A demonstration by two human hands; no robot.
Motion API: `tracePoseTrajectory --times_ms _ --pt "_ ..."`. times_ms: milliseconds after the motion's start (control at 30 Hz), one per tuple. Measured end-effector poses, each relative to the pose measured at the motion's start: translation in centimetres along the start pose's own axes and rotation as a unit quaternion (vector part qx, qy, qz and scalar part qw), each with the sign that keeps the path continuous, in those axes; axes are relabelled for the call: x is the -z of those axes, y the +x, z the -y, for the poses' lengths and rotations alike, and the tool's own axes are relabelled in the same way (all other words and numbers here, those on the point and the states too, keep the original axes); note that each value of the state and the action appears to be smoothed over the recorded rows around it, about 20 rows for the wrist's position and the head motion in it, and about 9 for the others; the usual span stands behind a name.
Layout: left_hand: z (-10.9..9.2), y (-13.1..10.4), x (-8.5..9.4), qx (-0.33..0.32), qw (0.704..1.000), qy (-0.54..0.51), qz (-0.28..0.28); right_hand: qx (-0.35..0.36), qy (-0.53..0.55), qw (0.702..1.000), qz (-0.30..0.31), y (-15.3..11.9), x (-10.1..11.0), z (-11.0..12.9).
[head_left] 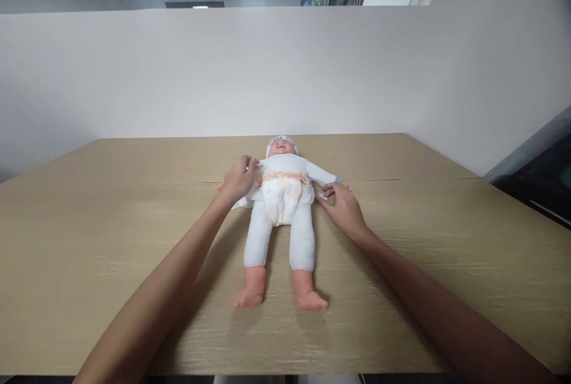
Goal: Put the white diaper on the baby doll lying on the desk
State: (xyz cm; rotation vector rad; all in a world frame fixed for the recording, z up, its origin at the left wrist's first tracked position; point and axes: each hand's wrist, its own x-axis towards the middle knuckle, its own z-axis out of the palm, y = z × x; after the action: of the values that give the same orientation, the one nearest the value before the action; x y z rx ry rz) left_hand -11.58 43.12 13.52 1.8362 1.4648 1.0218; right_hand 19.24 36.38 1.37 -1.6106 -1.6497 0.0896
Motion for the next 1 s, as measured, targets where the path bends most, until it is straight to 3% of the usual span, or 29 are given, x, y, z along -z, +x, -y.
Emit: tracePoseTrajectory --times_ms 133,200,267,367,467,767,1000 --pt "-4.1 -1.8 -1.3 -0.164 0.980 0.108 -0.025 -0.035 0.000 0.999 0.010 0.0 -0.3 0.1" --pt "-5.6 -2.5 -2.6 -0.250 0.954 0.165 0.016 -0.056 0.004 0.998 0.012 0.1 -0.4 0.2" --pt "-6.3 -2.7 -4.1 -0.289 0.931 0.212 0.064 -0.071 0.010 0.997 0.013 0.1 -0.4 0.4" --pt "-6.1 -2.6 -5.9 -0.290 0.911 0.273 0.105 -0.086 0.016 0.996 0.012 0.3 -0.3 0.6" --pt "-5.1 -2.4 -6.9 -0.274 0.911 0.294 0.097 -0.092 0.017 0.995 0.021 0.5 -0.1 0.6" --pt "-4.0 -2.6 -7.4 -0.283 0.906 0.303 0.080 -0.144 0.003 0.988 0.051 1.3 0.5 0.0" --pt "-3.9 -2.5 -7.6 -0.278 0.907 0.307 0.077 -0.134 0.082 0.984 0.087 1.4 1.2 0.0"
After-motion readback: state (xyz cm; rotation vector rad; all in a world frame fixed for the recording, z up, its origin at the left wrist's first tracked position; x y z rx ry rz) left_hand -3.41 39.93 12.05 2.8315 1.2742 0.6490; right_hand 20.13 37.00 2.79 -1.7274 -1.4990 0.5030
